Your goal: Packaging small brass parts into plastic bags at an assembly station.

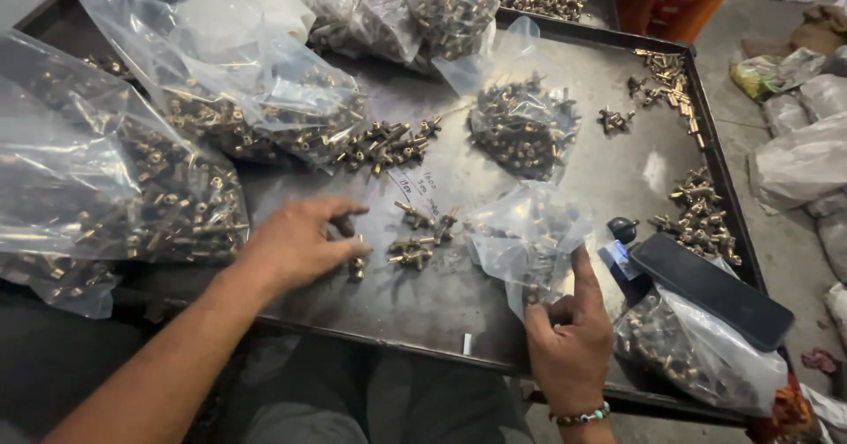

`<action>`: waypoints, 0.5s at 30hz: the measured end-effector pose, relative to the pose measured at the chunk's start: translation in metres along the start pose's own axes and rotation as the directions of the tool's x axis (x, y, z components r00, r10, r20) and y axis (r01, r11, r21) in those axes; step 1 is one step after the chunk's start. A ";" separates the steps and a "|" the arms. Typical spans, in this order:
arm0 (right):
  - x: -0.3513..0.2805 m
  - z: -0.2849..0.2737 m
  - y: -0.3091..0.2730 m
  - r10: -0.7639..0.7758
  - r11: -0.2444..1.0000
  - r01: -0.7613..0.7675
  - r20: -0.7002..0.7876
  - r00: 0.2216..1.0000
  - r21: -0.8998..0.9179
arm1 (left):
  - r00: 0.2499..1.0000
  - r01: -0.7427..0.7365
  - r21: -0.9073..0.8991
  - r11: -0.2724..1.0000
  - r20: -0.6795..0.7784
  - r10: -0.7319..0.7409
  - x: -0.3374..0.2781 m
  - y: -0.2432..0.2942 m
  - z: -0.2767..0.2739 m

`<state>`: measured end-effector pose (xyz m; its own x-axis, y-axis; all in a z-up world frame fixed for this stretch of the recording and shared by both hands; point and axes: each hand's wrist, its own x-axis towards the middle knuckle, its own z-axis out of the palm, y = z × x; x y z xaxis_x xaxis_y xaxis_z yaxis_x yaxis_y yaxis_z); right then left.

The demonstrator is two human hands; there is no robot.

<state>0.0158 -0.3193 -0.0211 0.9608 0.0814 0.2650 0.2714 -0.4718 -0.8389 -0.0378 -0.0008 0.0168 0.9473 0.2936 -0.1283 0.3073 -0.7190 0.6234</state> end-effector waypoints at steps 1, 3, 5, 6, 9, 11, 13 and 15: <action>0.000 0.000 0.000 -0.001 1.000 0.001 0.001 1.000 -0.001 | 1.000 0.000 -0.001 1.000 0.000 0.000 -0.002 -0.003 0.005; -0.001 -0.001 0.000 -0.013 1.000 0.013 0.000 1.000 0.002 | 0.999 0.005 0.142 0.990 0.044 -0.012 -0.007 -0.008 0.017; 0.000 0.000 -0.001 -0.016 1.000 0.016 0.001 1.000 0.000 | 0.996 -0.078 0.158 0.984 -0.041 0.085 -0.005 -0.018 0.027; -0.001 0.000 -0.002 -0.017 1.000 0.017 0.000 1.000 -0.005 | 0.976 -0.160 0.179 0.971 -0.121 0.183 -0.004 -0.022 0.033; -0.001 0.000 -0.001 -0.017 1.000 0.017 -0.002 1.000 -0.008 | 0.981 -0.122 0.109 0.987 -0.135 0.136 -0.003 -0.009 0.031; 0.000 -0.001 -0.001 -0.014 1.000 0.014 -0.002 1.000 -0.013 | 0.985 -0.115 0.002 0.993 -0.130 0.115 -0.006 0.006 0.029; 0.000 -0.001 0.000 -0.010 1.000 0.010 0.003 1.000 -0.016 | 0.989 -0.103 -0.105 0.989 -0.121 0.090 -0.008 0.020 0.031; 0.000 0.001 0.001 -0.003 1.000 0.003 0.007 1.000 -0.023 | 0.969 -0.228 -0.197 0.953 -0.143 0.202 -0.009 0.030 0.032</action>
<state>0.0161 -0.3193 -0.0224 0.9604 0.0890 0.2640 0.2728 -0.4919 -0.8268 -0.0341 -0.0446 0.0120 0.9668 0.2294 0.1124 0.0589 -0.6285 0.7756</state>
